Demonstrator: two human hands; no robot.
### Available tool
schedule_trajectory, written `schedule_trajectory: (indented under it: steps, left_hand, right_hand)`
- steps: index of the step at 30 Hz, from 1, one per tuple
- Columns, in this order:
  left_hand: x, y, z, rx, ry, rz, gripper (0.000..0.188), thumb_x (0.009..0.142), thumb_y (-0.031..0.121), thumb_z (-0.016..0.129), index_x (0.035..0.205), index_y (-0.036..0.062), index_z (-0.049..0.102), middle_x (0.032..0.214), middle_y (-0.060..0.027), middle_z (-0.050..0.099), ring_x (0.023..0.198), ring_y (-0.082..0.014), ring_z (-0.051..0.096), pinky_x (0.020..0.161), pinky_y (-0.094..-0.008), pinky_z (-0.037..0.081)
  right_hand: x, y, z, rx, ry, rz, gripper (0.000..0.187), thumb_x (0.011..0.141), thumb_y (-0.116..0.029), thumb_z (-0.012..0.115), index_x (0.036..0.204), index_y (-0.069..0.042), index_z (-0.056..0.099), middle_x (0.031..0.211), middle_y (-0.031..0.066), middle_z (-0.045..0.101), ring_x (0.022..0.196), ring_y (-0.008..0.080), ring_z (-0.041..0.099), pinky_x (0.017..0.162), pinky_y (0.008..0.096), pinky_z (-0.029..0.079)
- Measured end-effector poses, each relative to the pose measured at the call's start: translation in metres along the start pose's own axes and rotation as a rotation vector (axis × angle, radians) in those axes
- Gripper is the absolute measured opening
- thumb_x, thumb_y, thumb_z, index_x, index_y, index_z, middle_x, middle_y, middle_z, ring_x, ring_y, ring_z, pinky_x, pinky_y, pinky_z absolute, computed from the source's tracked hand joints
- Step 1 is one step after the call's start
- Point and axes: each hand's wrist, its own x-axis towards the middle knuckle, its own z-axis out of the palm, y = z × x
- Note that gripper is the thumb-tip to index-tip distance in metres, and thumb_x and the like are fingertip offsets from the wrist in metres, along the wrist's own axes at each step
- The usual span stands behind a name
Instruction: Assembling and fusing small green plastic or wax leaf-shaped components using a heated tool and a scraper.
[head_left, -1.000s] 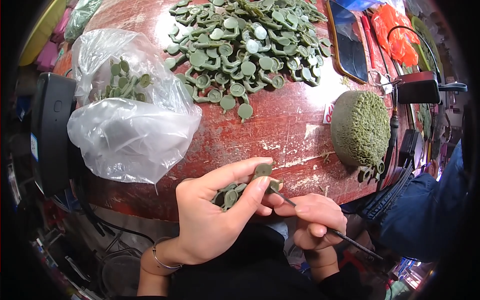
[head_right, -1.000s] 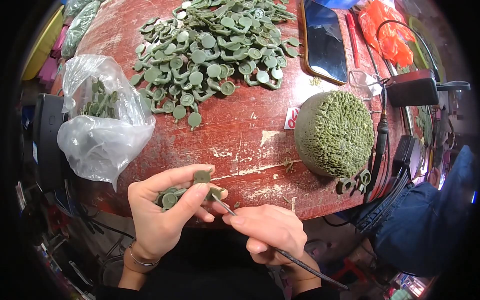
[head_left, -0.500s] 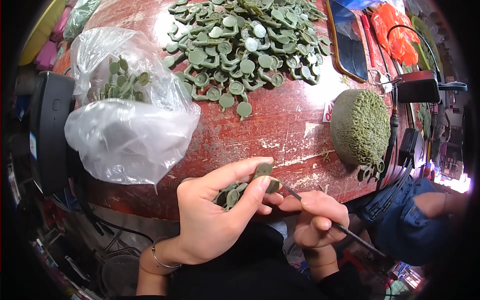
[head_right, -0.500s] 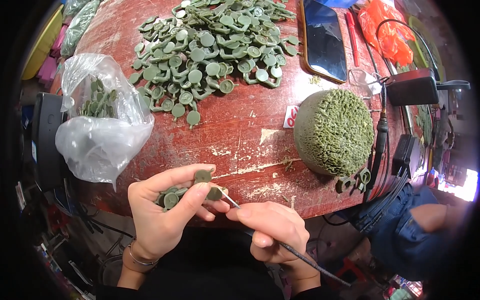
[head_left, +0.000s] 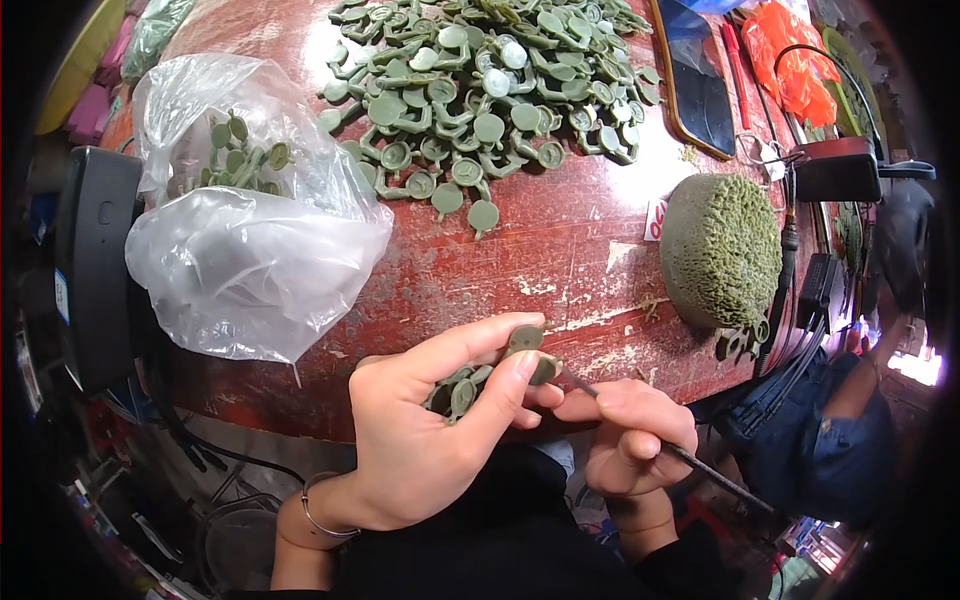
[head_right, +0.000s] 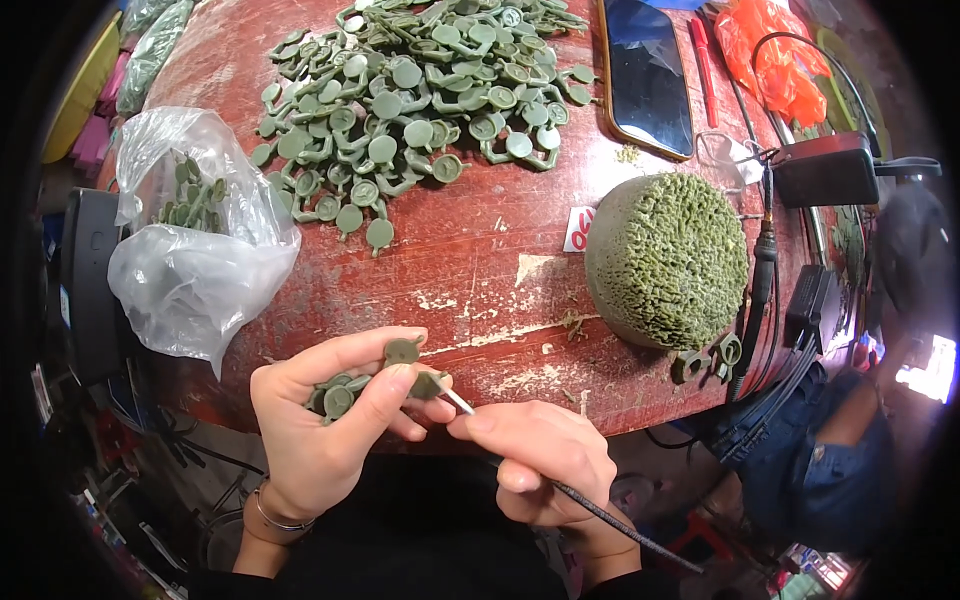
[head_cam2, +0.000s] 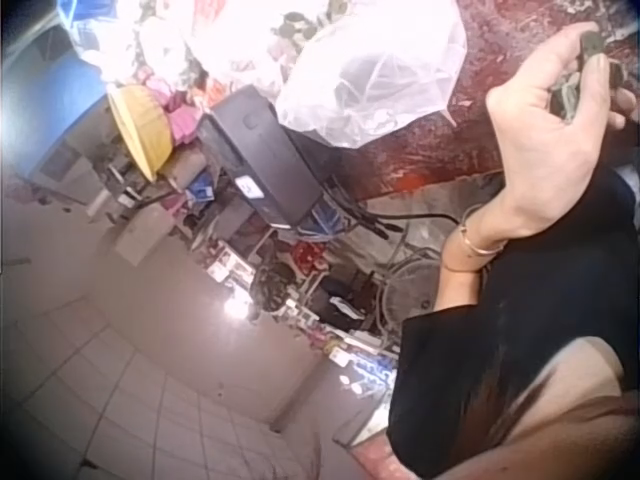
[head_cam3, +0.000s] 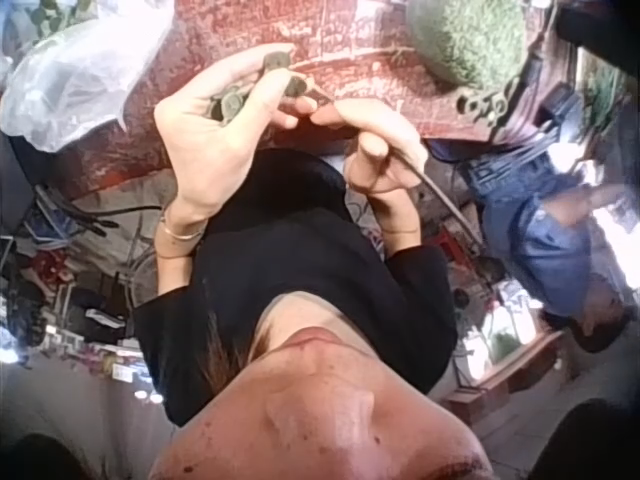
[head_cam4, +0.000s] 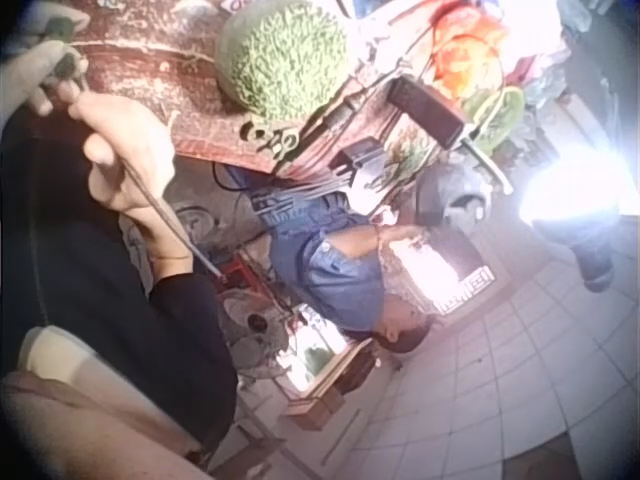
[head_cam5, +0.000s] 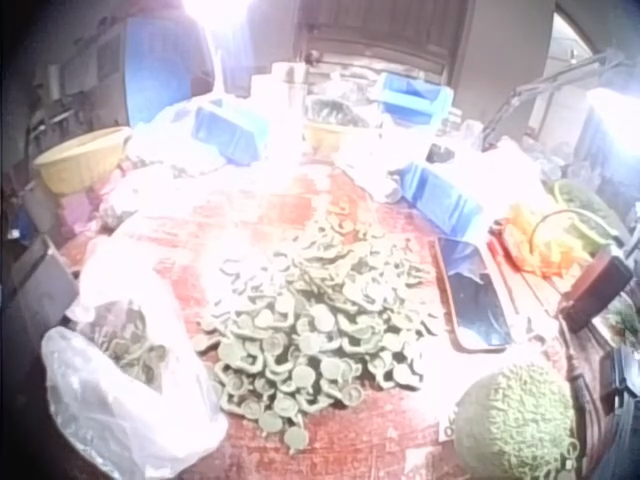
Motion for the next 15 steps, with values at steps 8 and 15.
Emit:
schedule_trajectory:
  steps: [8,15]
  left_hand:
    - [0.0009,0.0016,-0.0019,0.001,-0.008,-0.007,0.022,0.086,-0.002,0.053,0.106,-0.0097,0.058,0.081,-0.0177,0.066,0.071,-0.0209,0.067,0.055,-0.0236,0.055]
    - [0.0019,0.0017,-0.0034,-0.012,-0.014,-0.021,0.022,0.086,-0.002,0.053,0.105,-0.0102,0.058,0.081,-0.0189,0.066,0.07,-0.021,0.067,0.055,-0.0237,0.054]
  right_hand:
    - [-0.0003,0.0023,-0.0013,0.013,-0.074,-0.067,0.026,0.094,-0.026,0.046,0.102,-0.001,0.052,0.077,0.0127,0.066,0.065,0.0245,0.066,0.055,0.032,0.055]
    - [-0.0014,0.0035,-0.0029,0.026,-0.06,-0.067,0.027,0.094,-0.026,0.047,0.103,-0.002,0.052,0.076,0.0127,0.066,0.064,0.0243,0.066,0.053,0.0311,0.053]
